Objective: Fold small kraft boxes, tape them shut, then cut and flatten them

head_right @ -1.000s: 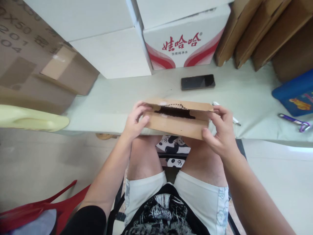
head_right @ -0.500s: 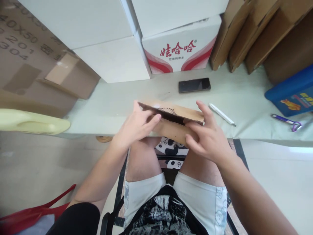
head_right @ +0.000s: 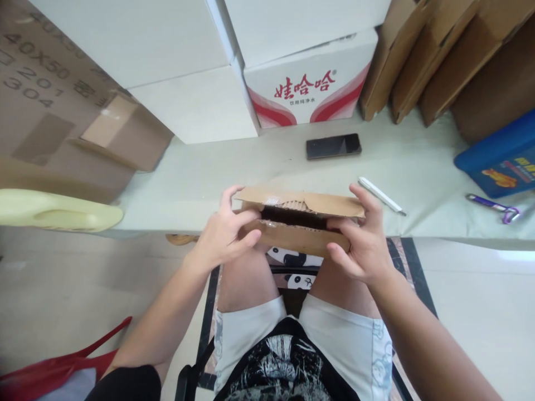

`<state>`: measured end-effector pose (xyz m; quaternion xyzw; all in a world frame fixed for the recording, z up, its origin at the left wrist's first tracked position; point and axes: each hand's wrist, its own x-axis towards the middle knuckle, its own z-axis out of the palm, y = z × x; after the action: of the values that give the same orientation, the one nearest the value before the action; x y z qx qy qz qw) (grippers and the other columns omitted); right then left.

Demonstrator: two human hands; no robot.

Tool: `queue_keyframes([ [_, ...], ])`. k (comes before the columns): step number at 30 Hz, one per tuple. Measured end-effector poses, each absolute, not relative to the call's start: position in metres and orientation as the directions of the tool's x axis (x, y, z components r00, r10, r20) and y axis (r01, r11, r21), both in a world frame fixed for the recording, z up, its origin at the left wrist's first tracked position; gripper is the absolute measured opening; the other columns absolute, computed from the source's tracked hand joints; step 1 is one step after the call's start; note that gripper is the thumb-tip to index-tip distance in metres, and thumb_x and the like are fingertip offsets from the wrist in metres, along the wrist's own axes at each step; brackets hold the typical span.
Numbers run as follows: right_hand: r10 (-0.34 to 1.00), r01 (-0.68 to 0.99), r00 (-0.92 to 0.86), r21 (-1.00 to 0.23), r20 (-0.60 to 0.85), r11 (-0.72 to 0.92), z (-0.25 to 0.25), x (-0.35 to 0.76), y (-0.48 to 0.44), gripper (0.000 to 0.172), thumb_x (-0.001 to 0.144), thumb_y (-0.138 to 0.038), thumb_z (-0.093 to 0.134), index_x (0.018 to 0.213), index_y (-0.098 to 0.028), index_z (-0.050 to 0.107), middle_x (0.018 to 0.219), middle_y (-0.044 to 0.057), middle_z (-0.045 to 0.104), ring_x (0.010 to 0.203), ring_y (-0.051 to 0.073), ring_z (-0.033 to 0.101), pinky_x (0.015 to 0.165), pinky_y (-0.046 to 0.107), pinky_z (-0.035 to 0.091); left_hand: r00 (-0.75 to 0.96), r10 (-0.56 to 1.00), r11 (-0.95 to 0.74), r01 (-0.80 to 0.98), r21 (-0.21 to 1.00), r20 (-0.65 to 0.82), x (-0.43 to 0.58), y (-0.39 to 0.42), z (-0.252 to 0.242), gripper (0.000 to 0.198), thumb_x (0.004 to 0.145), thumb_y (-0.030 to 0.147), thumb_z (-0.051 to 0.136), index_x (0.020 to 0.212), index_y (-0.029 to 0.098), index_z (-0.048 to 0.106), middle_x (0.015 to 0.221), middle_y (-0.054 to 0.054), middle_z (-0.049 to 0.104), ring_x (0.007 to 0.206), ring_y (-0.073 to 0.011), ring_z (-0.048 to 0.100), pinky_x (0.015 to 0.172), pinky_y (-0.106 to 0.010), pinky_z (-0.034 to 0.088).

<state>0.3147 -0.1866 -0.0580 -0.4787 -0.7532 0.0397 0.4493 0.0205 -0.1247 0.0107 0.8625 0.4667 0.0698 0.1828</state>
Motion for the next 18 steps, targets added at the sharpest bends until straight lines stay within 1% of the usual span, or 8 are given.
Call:
queue_keyframes([
  [2,0.753,0.657,-0.155,-0.503,0.639,0.562,-0.058,0.317,-0.185,0.027,0.092,-0.047,0.057,0.100,-0.025,0.071,0.162,0.011,0.034,0.147,0.049,0.044,0.105,0.067,0.054,0.529,0.837,-0.437,0.801,0.410,-0.140,0.020,-0.126,0.020,0.043,0.089,0.060,0.062,0.102,0.021,0.074,0.127,-0.018,0.051,0.139,-0.0466,0.051,0.075,-0.049,0.065],
  [5,0.761,0.626,-0.169,-0.528,0.627,0.574,-0.059,0.318,-0.184,0.028,0.094,-0.048,0.054,0.101,-0.025,0.069,0.161,0.010,0.034,0.149,0.048,0.042,0.106,0.066,0.053,0.503,0.824,-0.352,0.815,0.460,-0.262,0.019,-0.124,0.033,0.048,0.085,0.064,0.066,0.106,0.022,0.076,0.141,-0.018,0.042,0.111,-0.0385,0.068,0.082,-0.054,0.063],
  [7,0.780,0.616,-0.138,-0.564,0.610,0.550,-0.060,0.317,-0.183,0.025,0.095,-0.046,0.054,0.100,-0.026,0.068,0.161,0.009,0.036,0.150,0.047,0.041,0.111,0.067,0.049,0.527,0.798,-0.341,0.794,0.503,-0.292,0.016,-0.120,0.037,0.045,0.088,0.061,0.064,0.108,0.022,0.075,0.128,-0.017,0.052,0.113,-0.0385,0.066,0.083,-0.053,0.063],
  [9,0.805,0.603,-0.083,-0.614,0.587,0.509,-0.061,0.315,-0.184,0.023,0.095,-0.044,0.054,0.098,-0.026,0.068,0.160,0.009,0.037,0.150,0.046,0.041,0.117,0.069,0.042,0.588,0.760,-0.368,0.741,0.561,-0.278,0.012,-0.114,0.037,0.040,0.095,0.056,0.055,0.106,0.023,0.075,0.100,-0.013,0.061,0.133,-0.0403,0.054,0.093,-0.054,0.060],
  [12,0.824,0.573,-0.037,-0.664,0.566,0.481,-0.062,0.312,-0.183,0.028,0.097,-0.048,0.052,0.095,-0.025,0.067,0.156,0.010,0.040,0.150,0.045,0.041,0.122,0.070,0.036,0.675,0.704,-0.407,0.639,0.653,-0.221,0.005,-0.107,0.033,0.044,0.104,0.050,0.034,0.096,0.026,0.071,0.081,-0.010,0.062,0.148,-0.0344,0.037,0.117,-0.059,0.044],
  [14,0.821,0.553,-0.042,-0.671,0.569,0.493,-0.064,0.312,-0.183,0.035,0.097,-0.056,0.050,0.095,-0.025,0.066,0.153,0.011,0.042,0.149,0.045,0.042,0.121,0.070,0.037,0.697,0.681,-0.390,0.605,0.694,-0.224,0.001,-0.105,0.033,0.044,0.105,0.047,0.029,0.093,0.027,0.067,0.089,-0.009,0.065,0.151,-0.0324,0.034,0.121,-0.058,0.040],
  [16,0.816,0.508,-0.046,-0.689,0.577,0.516,-0.069,0.314,-0.183,0.041,0.096,-0.062,0.047,0.096,-0.025,0.066,0.155,0.011,0.040,0.150,0.046,0.041,0.122,0.071,0.034,0.668,0.687,-0.329,0.638,0.696,-0.287,0.000,-0.107,0.035,0.031,0.100,0.048,0.042,0.096,0.026,0.064,0.115,-0.010,0.064,0.146,-0.0349,0.042,0.111,-0.055,0.050],
  [18,0.823,0.434,-0.030,-0.734,0.567,0.522,-0.075,0.316,-0.184,0.048,0.095,-0.069,0.045,0.097,-0.025,0.065,0.162,0.008,0.034,0.153,0.046,0.035,0.126,0.070,0.027,0.606,0.710,-0.260,0.700,0.665,-0.360,-0.001,-0.113,0.036,0.029,0.088,0.050,0.064,0.099,0.024,0.061,0.148,-0.013,0.046,0.129,-0.0358,0.059,0.094,-0.051,0.059],
])
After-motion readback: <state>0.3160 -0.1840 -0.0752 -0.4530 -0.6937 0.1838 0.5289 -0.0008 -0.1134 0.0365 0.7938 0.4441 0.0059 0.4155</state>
